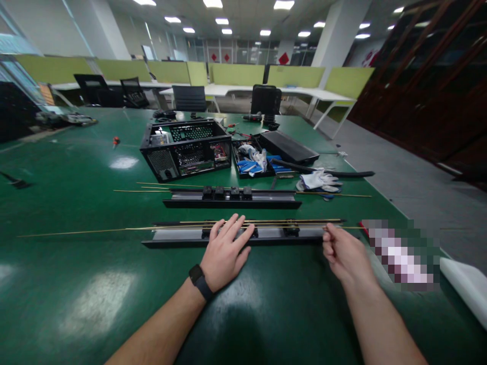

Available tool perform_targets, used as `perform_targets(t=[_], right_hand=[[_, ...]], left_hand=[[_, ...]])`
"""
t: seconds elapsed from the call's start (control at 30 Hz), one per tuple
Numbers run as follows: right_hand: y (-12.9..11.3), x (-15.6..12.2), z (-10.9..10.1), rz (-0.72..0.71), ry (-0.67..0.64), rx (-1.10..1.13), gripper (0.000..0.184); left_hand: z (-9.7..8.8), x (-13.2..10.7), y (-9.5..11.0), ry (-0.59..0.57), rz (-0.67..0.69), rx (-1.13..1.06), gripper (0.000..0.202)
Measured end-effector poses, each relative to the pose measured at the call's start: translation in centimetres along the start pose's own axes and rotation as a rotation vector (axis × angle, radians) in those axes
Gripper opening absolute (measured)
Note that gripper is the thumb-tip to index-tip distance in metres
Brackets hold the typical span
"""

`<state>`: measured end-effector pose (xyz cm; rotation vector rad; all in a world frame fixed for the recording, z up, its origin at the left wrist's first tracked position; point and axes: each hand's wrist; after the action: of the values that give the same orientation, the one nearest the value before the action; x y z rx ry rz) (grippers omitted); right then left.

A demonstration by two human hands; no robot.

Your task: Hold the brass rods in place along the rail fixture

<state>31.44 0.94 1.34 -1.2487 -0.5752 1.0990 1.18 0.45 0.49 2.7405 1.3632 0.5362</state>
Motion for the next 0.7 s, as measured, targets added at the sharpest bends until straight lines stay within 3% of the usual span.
perform_targets(t=[0.13,0.37,0.43,0.57,0.7], right_hand=[[-0.2,0.3,-0.2,-0.012,0.090,-0.019,0.022],[0.2,-0.7,0.8,0.080,-0.159,-0.010,0.032],[0.2,-0.4,0.4,0.061,-0.119,0.004,0.030],[-0.3,0.4,-0.6,-0.021,0.084,0.014,0.022],[-0.4,0.3,-0.4,0.001,0.084,-0.010,0.025]], left_hand=[[0.0,0.0,0.1,-0.002,-0.004,-0.002,0.049],[-0.1,0.0,0.0,0.009,0.003,0.000,0.051],[0.0,0.0,0.0,0.014,0.004,-0.001,0.051],[0.0,0.0,0.0,0.009,0.001,-0.002,0.051],[0.0,0.0,0.1,0.011,-0.002,0.000,0.051]])
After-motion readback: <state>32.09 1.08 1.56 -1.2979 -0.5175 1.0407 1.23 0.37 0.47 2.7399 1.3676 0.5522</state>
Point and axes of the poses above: each hand's wrist, its own x-axis towards the middle knuckle, its own z-axis out of the palm, y = z × x, and after that the axes turned 11 degrees about -y, right-handed
